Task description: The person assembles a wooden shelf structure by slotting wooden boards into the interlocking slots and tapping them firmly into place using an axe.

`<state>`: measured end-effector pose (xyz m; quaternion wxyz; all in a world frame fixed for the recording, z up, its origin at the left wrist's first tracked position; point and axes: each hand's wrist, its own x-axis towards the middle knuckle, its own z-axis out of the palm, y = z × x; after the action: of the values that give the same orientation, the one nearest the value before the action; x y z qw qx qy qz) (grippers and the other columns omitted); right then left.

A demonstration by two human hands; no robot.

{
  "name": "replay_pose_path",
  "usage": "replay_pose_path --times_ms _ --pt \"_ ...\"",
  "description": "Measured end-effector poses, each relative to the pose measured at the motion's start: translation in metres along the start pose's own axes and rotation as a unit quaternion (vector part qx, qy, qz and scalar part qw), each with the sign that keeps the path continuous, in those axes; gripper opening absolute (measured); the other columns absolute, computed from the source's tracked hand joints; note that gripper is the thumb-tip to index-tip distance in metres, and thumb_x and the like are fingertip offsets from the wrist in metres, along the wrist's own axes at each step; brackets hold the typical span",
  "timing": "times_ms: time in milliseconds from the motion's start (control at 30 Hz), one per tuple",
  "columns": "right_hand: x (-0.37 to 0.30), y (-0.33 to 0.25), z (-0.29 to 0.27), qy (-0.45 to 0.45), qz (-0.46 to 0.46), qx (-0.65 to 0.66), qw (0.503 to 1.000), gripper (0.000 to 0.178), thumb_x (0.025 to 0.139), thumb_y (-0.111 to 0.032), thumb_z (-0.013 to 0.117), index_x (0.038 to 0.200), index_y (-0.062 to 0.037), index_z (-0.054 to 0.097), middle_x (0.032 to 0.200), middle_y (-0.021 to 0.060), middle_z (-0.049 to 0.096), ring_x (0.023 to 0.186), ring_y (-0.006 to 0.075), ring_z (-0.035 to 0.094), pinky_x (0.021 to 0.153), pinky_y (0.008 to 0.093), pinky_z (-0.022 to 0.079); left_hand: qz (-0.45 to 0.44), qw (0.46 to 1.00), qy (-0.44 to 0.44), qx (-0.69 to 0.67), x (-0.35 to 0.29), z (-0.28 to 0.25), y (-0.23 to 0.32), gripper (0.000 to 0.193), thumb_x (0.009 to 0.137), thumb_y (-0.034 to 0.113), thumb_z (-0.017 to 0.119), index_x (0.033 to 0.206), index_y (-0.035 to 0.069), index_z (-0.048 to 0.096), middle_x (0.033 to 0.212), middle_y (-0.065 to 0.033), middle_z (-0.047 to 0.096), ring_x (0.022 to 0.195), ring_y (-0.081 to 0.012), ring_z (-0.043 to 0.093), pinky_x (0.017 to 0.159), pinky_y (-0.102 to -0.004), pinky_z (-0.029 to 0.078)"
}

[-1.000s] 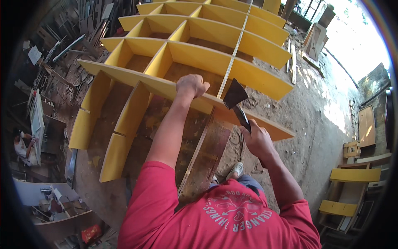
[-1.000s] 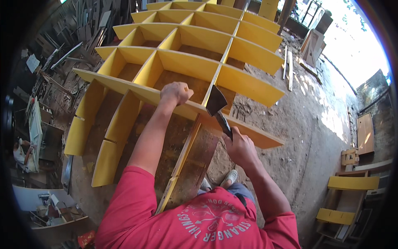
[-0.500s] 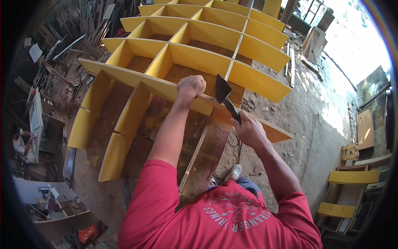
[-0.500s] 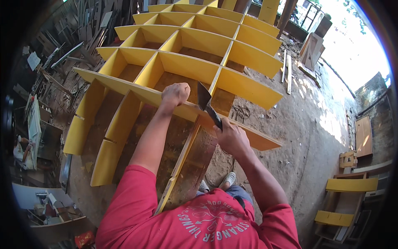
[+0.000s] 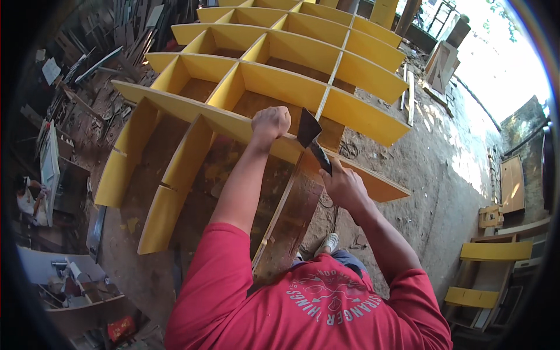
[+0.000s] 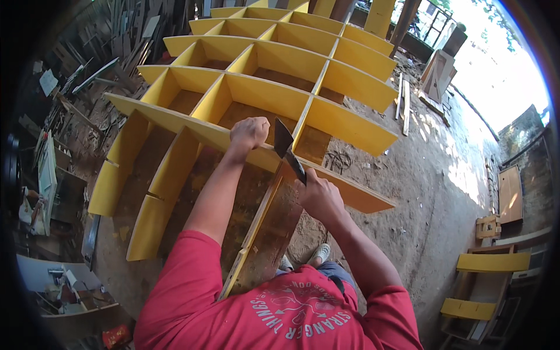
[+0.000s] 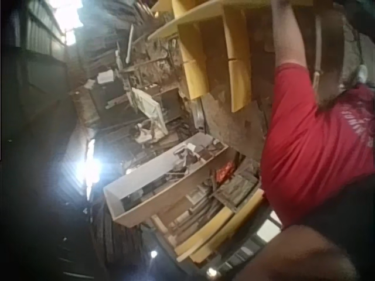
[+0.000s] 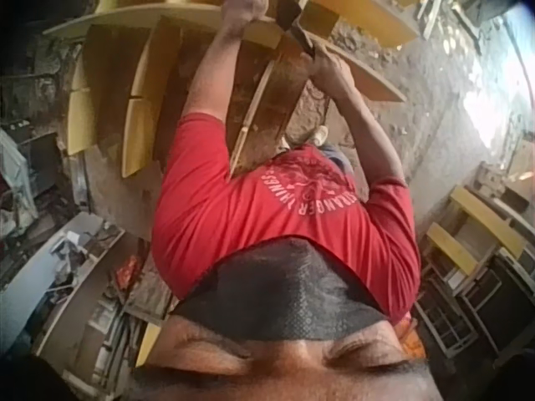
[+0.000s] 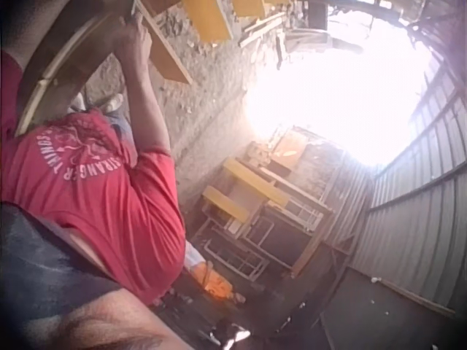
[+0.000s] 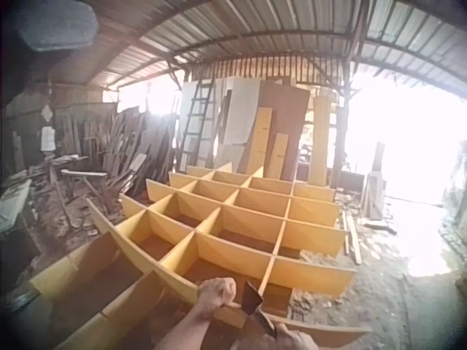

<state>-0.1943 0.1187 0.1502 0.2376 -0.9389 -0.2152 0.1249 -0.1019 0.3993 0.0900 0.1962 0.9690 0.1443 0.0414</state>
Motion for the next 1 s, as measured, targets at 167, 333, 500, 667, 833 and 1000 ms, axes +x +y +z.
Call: replay_pose_path --times_ms 167,333,500,667,833,1000 --pt "-0.016 -0.026 -0.016 0.104 -0.073 0.074 0.989 0.032 0.109 -0.034 0.061 0.113 -0.0033 0.057 0.085 0.0294 0.073 0.086 0.0532 0.072 0.076 0.0613 0.055 -0.009 1.000 0.003 0.004 -0.003 0.008 -0.014 0.043 0.104 0.036 0.043 0.113 0.017 0.080 0.122 -0.0174 0.078 0.117 -0.0411 0.073 0.102 -0.0516 0.057" --pt "-0.016 -0.003 0.013 0.069 -0.030 -0.010 0.997 0.028 0.107 -0.032 0.064 0.115 -0.0068 0.053 0.081 0.0295 0.072 0.081 0.0514 0.073 0.073 0.0630 0.056 0.001 1.000 0.025 -0.009 0.001 0.011 -0.004 0.040 0.104 0.039 0.044 0.114 0.023 0.079 0.121 -0.0147 0.079 0.117 -0.0400 0.073 0.101 -0.0514 0.057" --pt "-0.016 -0.003 0.018 -0.009 0.018 -0.006 1.000 0.036 0.106 -0.039 0.064 0.114 -0.0047 0.053 0.091 0.0337 0.073 0.093 0.0574 0.070 0.084 0.0645 0.054 0.002 1.000 0.022 -0.015 -0.018 0.010 0.002 0.045 0.103 0.033 0.043 0.111 0.011 0.082 0.120 -0.0200 0.079 0.117 -0.0413 0.074 0.103 -0.0502 0.058" --pt "-0.010 0.004 0.009 -0.026 0.029 0.038 0.999 0.046 0.107 -0.045 0.061 0.115 -0.0001 0.060 0.096 0.0342 0.073 0.100 0.0565 0.070 0.088 0.0613 0.052 -0.014 1.000 0.020 -0.017 -0.013 0.002 0.004 0.044 0.102 0.031 0.045 0.114 0.011 0.082 0.121 -0.0192 0.079 0.115 -0.0411 0.075 0.102 -0.0490 0.059" --pt "0.015 -0.026 -0.029 0.000 -0.038 0.084 0.996 0.038 0.107 -0.037 0.065 0.120 -0.0023 0.068 0.089 0.0284 0.072 0.088 0.0463 0.074 0.080 0.0516 0.055 -0.002 0.998 0.047 -0.048 -0.010 0.009 -0.005 0.035 0.097 0.031 0.052 0.103 0.017 0.083 0.110 -0.0172 0.081 0.105 -0.0400 0.078 0.094 -0.0510 0.061" --pt "0.125 -0.094 -0.052 -0.045 -0.171 0.182 0.967 0.037 0.108 -0.037 0.065 0.127 -0.0049 0.064 0.088 0.0247 0.072 0.086 0.0439 0.074 0.076 0.0511 0.055 -0.038 0.997 0.002 -0.060 -0.016 -0.002 -0.009 0.036 0.095 0.036 0.056 0.108 0.017 0.084 0.111 -0.0143 0.082 0.109 -0.0361 0.078 0.097 -0.0491 0.060"
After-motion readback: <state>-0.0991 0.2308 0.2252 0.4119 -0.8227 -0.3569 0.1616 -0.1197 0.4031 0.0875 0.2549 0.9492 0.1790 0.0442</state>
